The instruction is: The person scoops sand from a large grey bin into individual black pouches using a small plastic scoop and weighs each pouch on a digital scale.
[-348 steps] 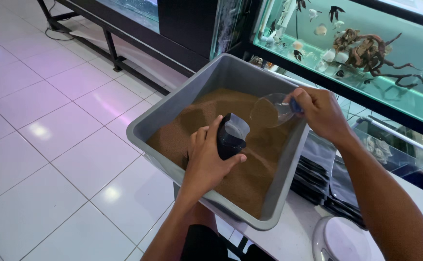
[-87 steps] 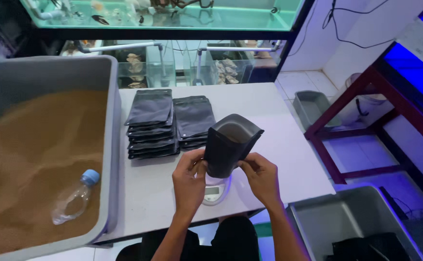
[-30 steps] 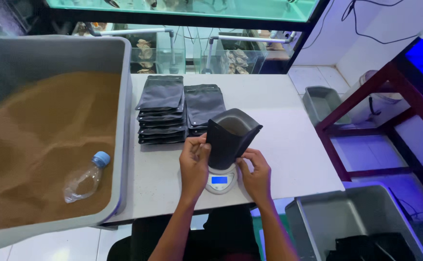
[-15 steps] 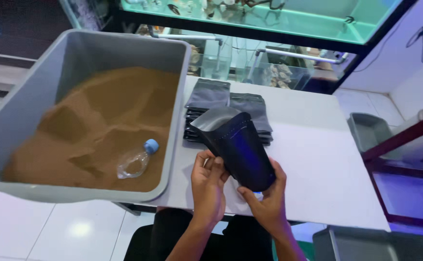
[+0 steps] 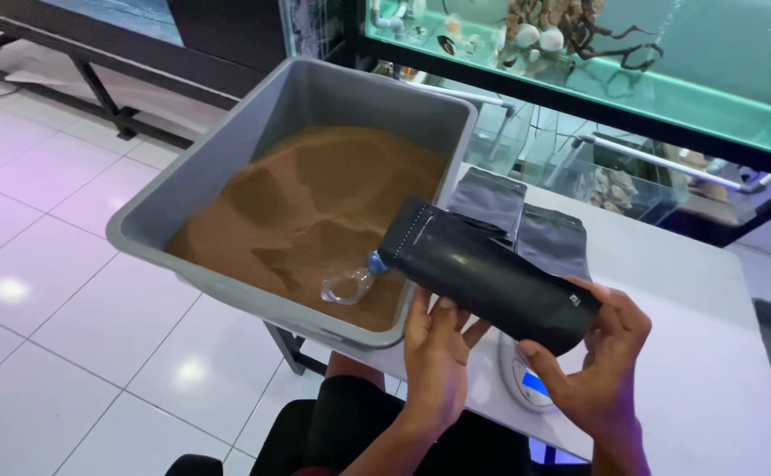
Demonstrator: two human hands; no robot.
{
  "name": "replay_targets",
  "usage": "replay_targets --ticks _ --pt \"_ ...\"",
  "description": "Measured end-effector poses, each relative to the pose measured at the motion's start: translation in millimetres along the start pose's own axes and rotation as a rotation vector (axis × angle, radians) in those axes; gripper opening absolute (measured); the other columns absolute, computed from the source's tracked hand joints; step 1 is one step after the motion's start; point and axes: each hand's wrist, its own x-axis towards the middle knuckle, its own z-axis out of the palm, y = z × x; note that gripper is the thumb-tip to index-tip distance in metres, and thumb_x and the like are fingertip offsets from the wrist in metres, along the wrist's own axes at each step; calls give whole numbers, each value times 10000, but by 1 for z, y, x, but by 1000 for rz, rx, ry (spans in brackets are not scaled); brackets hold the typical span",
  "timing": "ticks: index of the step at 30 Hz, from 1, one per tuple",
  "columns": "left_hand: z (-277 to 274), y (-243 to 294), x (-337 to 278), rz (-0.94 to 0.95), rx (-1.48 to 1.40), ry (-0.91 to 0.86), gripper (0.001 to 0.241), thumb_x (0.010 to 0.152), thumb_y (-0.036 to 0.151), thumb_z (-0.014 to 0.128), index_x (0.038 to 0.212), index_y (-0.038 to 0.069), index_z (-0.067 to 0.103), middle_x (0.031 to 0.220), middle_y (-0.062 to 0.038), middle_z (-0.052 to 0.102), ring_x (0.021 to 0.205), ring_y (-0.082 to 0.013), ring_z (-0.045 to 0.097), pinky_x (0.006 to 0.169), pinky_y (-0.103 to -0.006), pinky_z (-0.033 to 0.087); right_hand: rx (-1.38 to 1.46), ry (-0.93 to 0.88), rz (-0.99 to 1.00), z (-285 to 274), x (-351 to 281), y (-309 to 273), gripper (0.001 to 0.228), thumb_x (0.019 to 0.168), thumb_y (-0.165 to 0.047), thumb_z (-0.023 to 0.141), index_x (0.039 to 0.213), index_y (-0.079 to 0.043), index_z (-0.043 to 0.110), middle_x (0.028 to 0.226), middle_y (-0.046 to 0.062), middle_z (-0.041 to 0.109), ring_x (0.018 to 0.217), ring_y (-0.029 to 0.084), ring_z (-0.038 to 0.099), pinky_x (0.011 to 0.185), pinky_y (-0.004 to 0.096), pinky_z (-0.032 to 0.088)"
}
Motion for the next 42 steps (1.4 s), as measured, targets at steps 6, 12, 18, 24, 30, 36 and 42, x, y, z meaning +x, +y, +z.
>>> replay_targets --ticks 6,12,18,24,30,36,42 --pt "16 14 -7 -12 64 10 522 1117 220 573 1628 120 543 1499 -175 753 1399 -322 746 1130 -548 645 -185 -33 -72 -6 22 -11 1036 802 -64 933 1670 48 378 1624 290 536 1515 398 619 1216 455 565" --pt "11 9 -4 35 67 -48 485 1128 255 590 1594 128 559 1525 -101 737 1403 -286 741 1150 -532 631 -260 -55 -71 -8 30 -13 1045 795 -85 946 1679 53 407 1642 280 569 1528 395 638 1285 454 525" --pt "10 8 -5 39 39 -39 448 1135 179 564 1574 91 553 1507 -168 746 1405 -306 742 1203 -528 616 -333 -98 -109 -10 37 -21 1010 800 -124 953 1650 57 438 1649 293 596 1549 424 635 1314 486 523" --pt "12 14 -8 -24 99 12 585 1088 262 628 1653 144 531 1572 -187 733 1448 -331 728 1234 -537 587 -375 -115 -68 -14 36 -20 1024 788 -154 952 1660 43 453 1662 303 588 1563 454 612 1292 515 533" --pt "10 4 -5 80 46 -38 479 1113 194 608 1575 70 598 1429 -194 784 1347 -323 766 1201 -499 612 -43 5 104 6 12 0 990 835 -26 871 1670 -6 338 1714 248 476 1544 337 570 1201 395 520" --pt "11 -3 -4 136 53 -2 643 1063 204 662 1683 80 546 1645 -144 685 1460 -235 671 1219 -411 546 231 154 245 41 -19 33 796 913 -47 759 1568 -113 311 1599 222 452 1404 262 523 1222 385 429" --pt "14 2 1 131 351 76 507 1084 212 601 1552 41 696 1492 -113 792 1354 -169 697 1196 -330 526 313 108 488 51 -50 61 888 863 57 822 1585 -167 357 1567 230 567 1339 255 638 1138 380 548"
